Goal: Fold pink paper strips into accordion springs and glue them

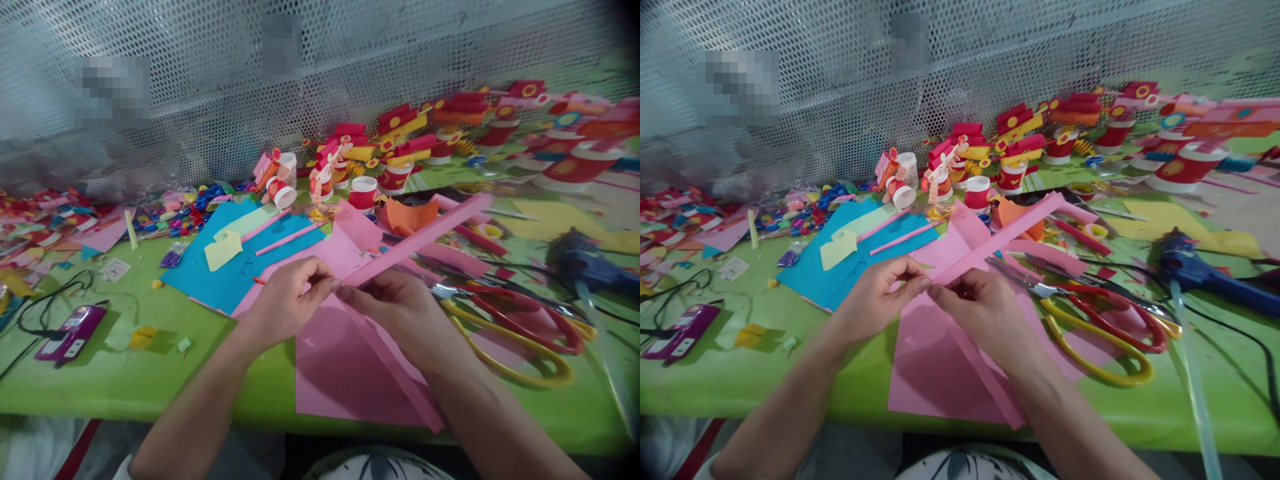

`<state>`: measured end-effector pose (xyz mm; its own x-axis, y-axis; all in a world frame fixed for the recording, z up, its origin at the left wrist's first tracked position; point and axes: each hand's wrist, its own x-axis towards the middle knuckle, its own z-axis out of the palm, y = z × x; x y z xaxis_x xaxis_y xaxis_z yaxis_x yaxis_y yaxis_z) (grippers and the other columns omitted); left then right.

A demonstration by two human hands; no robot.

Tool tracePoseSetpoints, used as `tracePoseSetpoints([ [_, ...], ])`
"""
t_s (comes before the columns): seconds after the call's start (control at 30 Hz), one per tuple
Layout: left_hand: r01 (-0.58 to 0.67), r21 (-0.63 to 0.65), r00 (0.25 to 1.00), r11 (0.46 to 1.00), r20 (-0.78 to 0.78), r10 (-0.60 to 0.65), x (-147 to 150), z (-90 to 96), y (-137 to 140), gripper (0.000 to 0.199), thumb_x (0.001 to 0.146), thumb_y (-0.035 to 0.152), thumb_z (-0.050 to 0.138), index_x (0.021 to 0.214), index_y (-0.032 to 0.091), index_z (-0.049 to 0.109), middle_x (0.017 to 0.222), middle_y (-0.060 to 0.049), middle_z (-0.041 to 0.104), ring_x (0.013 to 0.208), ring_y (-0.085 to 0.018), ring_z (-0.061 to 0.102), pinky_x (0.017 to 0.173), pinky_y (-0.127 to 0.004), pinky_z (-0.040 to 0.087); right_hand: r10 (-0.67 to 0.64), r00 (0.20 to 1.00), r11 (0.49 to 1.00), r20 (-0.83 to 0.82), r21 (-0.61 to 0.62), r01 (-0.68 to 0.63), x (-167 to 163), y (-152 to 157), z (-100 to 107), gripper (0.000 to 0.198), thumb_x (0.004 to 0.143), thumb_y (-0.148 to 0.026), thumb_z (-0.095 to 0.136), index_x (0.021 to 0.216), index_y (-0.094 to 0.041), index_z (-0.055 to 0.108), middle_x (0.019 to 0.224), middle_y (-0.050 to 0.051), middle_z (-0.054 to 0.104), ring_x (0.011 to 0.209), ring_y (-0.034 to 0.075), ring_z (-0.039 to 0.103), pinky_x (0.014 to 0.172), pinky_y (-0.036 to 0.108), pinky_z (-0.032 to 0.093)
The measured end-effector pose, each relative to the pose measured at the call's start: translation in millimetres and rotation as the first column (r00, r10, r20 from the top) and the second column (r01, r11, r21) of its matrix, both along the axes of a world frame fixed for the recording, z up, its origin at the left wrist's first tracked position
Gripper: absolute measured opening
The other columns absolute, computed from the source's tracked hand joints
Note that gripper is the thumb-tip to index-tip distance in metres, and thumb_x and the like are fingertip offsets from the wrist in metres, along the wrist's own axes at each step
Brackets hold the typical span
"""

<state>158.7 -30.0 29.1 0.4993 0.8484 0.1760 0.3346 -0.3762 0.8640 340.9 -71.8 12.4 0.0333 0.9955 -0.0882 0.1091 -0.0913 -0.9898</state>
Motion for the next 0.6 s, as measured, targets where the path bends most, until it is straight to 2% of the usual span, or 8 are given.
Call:
tracePoseSetpoints([
  [0.13, 0.062, -0.237, 0.982, 0.97, 0.186, -0.017, 3.5, -4.9, 2.7, 0.02, 0.094, 0.034, 0.063, 0.082, 0.018, 0.063, 0.076, 0.0, 0.061, 0.072, -0.014, 0.055, 0.067, -0.027, 0.042, 0.032, 0.991, 0.998, -0.131, -0.047, -0.039, 3.1, 2.4, -1.5, 0.027, 0.073, -0.049, 0.082, 0.077, -0.023, 0.076, 0.074, 0.003, 0.071, 0.072, 0.021, 0.064, 0.064, 0.033, 0.052],
  [0.23, 0.102, -0.443, 0.929, 0.891, 0.363, 0.075, 8.9, -7.8, 2.8, 0.024, 0.091, 0.037, 0.069, 0.081, 0.016, 0.062, 0.075, -0.001, 0.062, 0.072, -0.013, 0.058, 0.073, -0.028, 0.048, 0.095, 0.957, 0.989, -0.273, -0.081, -0.121, 6.9, 5.6, -0.3, 0.028, 0.076, -0.05, 0.08, 0.078, -0.023, 0.077, 0.078, 0.004, 0.072, 0.07, 0.018, 0.062, 0.064, 0.029, 0.054],
  [0.33, 0.126, -0.596, 0.855, 0.793, 0.471, 0.218, 14.5, -9.7, 1.6, 0.027, 0.086, 0.039, 0.076, 0.082, 0.015, 0.065, 0.074, -0.001, 0.063, 0.071, -0.011, 0.06, 0.08, -0.03, 0.052, 0.067, 0.854, 0.979, -0.517, -0.13, -0.155, 9.0, 7.9, 0.1, 0.033, 0.082, -0.054, 0.073, 0.079, -0.021, 0.078, 0.079, 0.005, 0.07, 0.066, 0.014, 0.059, 0.057, 0.025, 0.053],
  [0.4, 0.149, -0.633, 0.793, 0.76, 0.535, 0.29, 18.2, -10.8, 0.6, 0.028, 0.081, 0.038, 0.081, 0.078, 0.014, 0.066, 0.071, 0.001, 0.062, 0.07, -0.011, 0.061, 0.086, -0.031, 0.054, 0.003, 0.786, 0.977, -0.618, -0.166, -0.135, 8.4, 8.4, -1.9, 0.029, 0.081, -0.051, 0.074, 0.081, -0.022, 0.079, 0.082, 0.005, 0.069, 0.065, 0.013, 0.057, 0.052, 0.023, 0.052],
  [0.5, 0.148, -0.653, 0.695, 0.743, 0.603, 0.391, 24.0, -13.6, -0.8, 0.031, 0.076, 0.038, 0.085, 0.072, 0.014, 0.066, 0.068, 0.002, 0.059, 0.073, -0.012, 0.065, 0.09, -0.033, 0.056, -0.033, 0.813, 0.983, -0.582, -0.164, -0.077, 4.7, 7.6, -6.3, 0.019, 0.074, -0.037, 0.083, 0.086, -0.023, 0.079, 0.092, 0.005, 0.072, 0.07, 0.012, 0.058, 0.054, 0.02, 0.051],
  [0.6, 0.089, -0.661, 0.641, 0.745, 0.611, 0.465, 30.0, -19.3, -3.3, 0.03, 0.077, 0.036, 0.084, 0.074, 0.013, 0.065, 0.07, 0.002, 0.06, 0.071, -0.009, 0.062, 0.087, -0.029, 0.056, 0.042, 0.897, 0.996, -0.44, -0.05, -0.071, -1.3, 5.8, -7.0, 0.028, 0.073, -0.031, 0.085, 0.098, -0.023, 0.079, 0.103, 0.006, 0.074, 0.081, 0.015, 0.063, 0.064, 0.023, 0.054],
])
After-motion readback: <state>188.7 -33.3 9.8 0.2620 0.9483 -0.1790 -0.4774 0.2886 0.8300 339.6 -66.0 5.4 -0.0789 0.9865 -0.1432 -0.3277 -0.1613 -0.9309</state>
